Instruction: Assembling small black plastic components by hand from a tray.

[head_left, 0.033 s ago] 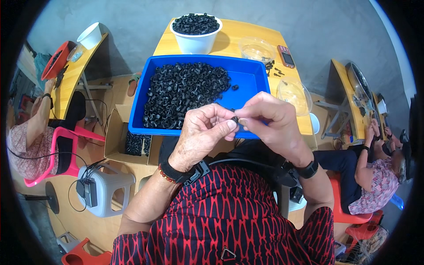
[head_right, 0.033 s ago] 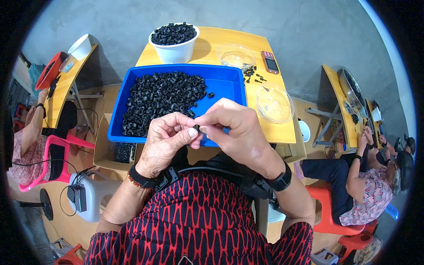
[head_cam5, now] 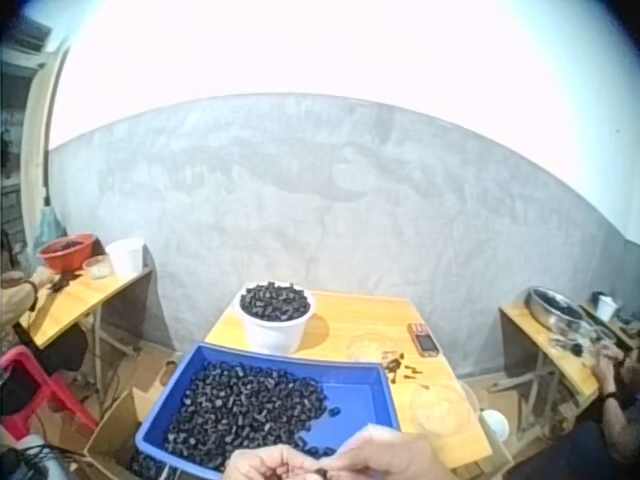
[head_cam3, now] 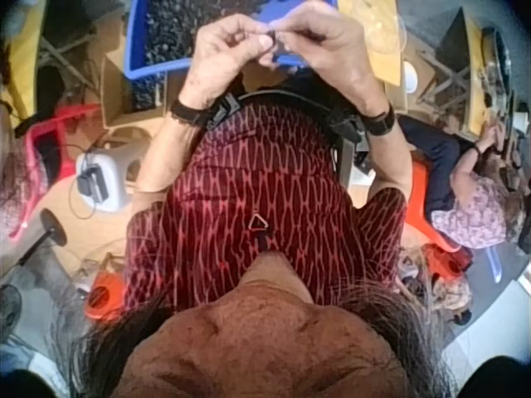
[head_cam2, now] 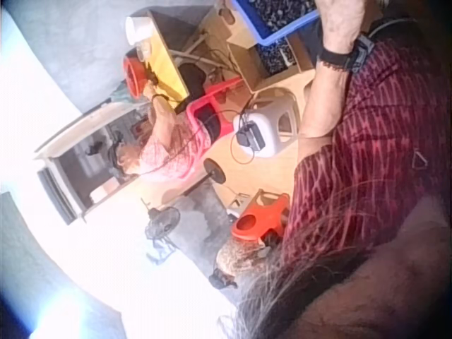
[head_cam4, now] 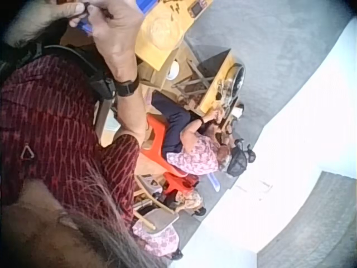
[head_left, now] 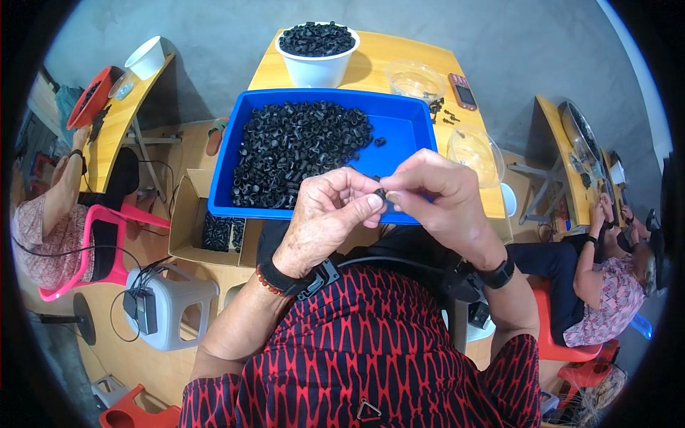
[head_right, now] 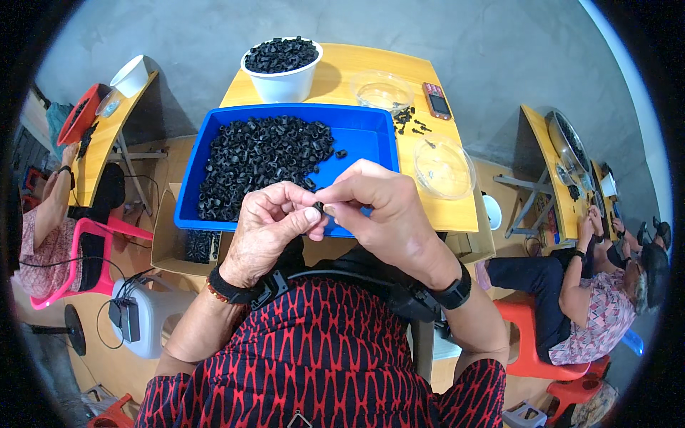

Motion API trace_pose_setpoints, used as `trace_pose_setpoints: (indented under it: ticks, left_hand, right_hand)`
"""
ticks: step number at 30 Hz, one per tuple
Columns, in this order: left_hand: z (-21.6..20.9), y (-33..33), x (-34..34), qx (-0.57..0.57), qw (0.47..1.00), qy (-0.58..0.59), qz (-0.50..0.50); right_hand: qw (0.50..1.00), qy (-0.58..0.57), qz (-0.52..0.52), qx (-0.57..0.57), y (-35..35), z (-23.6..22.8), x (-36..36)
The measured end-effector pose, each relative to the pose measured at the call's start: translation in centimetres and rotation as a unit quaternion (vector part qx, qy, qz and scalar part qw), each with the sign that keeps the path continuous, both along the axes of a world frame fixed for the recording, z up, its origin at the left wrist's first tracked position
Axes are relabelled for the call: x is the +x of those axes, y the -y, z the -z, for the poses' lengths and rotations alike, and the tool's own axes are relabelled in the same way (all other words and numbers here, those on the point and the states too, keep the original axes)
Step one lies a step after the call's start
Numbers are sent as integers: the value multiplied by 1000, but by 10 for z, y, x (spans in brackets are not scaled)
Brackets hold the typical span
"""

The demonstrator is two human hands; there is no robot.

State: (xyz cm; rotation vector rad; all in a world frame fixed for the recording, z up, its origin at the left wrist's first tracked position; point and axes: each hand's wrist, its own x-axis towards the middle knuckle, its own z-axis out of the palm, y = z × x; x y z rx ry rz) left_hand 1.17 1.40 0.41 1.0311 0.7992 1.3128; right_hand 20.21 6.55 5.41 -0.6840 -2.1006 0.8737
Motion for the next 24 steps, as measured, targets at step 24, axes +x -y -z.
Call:
trace_pose_setpoints:
  ticks: [24]
  left_hand:
    - [-2, 1, -6, -61, 995, 82, 2]
  right_hand:
    - [999, 42, -18, -18, 10, -4, -5]
